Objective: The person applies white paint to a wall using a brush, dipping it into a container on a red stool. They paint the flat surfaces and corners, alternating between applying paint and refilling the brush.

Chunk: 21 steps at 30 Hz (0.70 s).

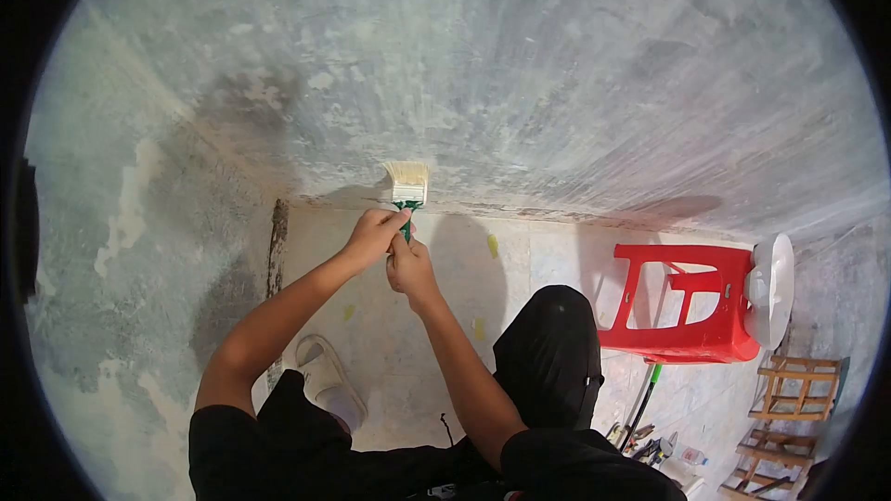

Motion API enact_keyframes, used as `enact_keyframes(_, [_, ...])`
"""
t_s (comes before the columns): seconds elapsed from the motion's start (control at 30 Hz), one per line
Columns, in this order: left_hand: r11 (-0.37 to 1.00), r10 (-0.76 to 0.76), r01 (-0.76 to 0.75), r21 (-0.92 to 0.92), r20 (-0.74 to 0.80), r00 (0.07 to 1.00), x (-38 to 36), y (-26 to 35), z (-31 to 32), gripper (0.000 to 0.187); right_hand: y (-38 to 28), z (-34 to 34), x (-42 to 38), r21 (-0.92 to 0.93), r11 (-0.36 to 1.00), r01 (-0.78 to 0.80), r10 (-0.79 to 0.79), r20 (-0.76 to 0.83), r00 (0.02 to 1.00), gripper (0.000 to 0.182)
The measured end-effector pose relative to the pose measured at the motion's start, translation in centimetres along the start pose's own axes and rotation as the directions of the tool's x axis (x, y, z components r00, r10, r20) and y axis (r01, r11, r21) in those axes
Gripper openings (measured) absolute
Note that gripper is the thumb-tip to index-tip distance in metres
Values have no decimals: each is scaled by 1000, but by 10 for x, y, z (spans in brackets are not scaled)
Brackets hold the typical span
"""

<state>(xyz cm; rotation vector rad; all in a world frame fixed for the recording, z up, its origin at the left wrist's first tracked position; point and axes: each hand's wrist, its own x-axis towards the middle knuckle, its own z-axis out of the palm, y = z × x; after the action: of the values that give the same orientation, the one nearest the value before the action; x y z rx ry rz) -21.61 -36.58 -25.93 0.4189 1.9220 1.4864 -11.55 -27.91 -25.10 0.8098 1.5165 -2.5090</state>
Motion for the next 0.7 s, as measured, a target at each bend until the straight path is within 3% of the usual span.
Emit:
enact_keyframes(0.1, [987, -64, 62, -150, -11, 998, -21, 57, 7, 42, -54, 17, -37, 74, 997, -27, 28, -11, 1000, 36])
enact_keyframes(0.17, [961, 28, -25, -274, 7, 1000, -28, 108, 5, 41, -98, 26, -60, -27, 982, 189, -189, 23, 982, 35])
enact_keyframes(0.3, [959, 127, -128, -254, -22, 992, -44, 188, 8, 40, -159, 27, -82, -4, 965, 261, -259, 108, 960, 32])
enact_keyframes(0.43, [963, 162, -175, -205, -82, 983, -57, 236, 14, 39, -193, 30, -100, 5, 917, 398, -393, 172, 903, 31])
enact_keyframes(0.5, [950, 237, -268, -160, -191, 953, -66, 262, 21, 45, -211, 29, -110, 18, 895, 446, -433, 274, 859, 31])
enact_keyframes(0.57, [944, 276, -302, -134, -182, 944, -72, 279, 23, 46, -231, 25, -121, 35, 885, 465, -455, 286, 843, 33])
enact_keyframes(0.63, [955, 221, -256, -147, -220, 950, -80, 288, 27, 49, -238, 18, -124, 0, 875, 485, -445, 396, 803, 34])
enact_keyframes(0.7, [969, 197, -216, -123, -153, 968, -93, 288, 30, 48, -242, 8, -138, -3, 856, 518, -469, 416, 779, 37])
